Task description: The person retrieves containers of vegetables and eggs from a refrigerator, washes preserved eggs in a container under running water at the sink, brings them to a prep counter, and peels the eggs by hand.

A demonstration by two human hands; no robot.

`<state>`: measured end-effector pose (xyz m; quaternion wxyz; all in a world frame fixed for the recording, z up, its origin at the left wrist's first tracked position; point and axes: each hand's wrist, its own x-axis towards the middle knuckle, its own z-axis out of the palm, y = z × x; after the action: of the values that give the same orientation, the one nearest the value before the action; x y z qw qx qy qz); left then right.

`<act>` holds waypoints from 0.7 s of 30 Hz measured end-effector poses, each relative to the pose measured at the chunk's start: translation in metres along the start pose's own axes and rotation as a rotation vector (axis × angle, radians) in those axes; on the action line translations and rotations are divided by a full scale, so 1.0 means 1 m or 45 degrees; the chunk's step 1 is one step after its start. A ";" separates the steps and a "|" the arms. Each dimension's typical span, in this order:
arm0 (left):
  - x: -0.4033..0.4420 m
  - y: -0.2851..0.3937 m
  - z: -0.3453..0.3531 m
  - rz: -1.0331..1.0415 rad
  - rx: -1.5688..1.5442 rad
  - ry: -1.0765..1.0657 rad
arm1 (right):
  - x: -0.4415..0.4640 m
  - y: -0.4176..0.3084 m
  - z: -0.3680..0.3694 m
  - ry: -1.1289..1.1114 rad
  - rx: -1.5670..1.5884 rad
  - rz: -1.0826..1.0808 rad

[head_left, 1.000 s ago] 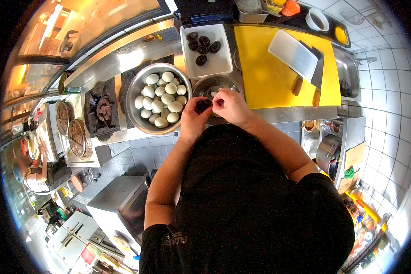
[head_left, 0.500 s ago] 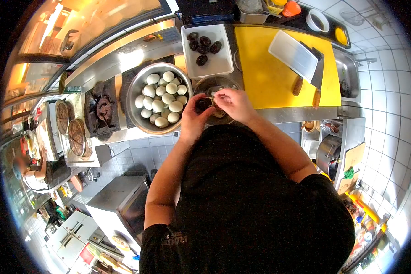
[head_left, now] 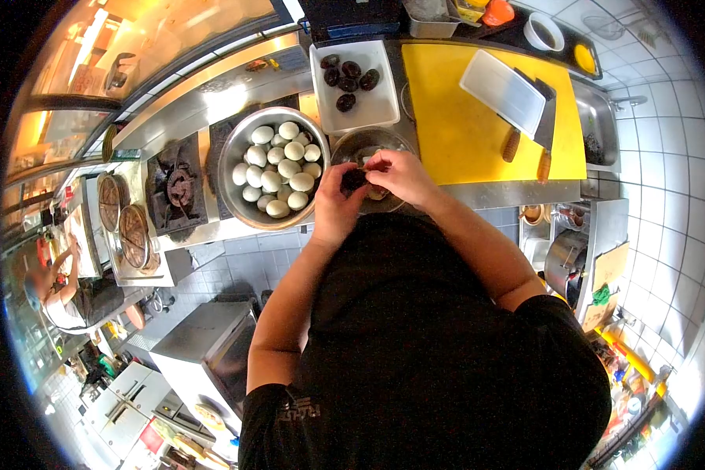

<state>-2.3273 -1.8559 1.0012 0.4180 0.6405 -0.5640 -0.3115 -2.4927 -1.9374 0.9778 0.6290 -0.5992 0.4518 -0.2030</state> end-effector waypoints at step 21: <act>0.000 0.006 0.003 -0.042 0.030 -0.023 | 0.008 0.013 -0.007 -0.218 0.353 0.299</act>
<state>-2.3326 -1.8570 1.0046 0.4001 0.6519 -0.5605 -0.3175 -2.4977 -1.9448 0.9641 0.7610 -0.4652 0.4310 -0.1368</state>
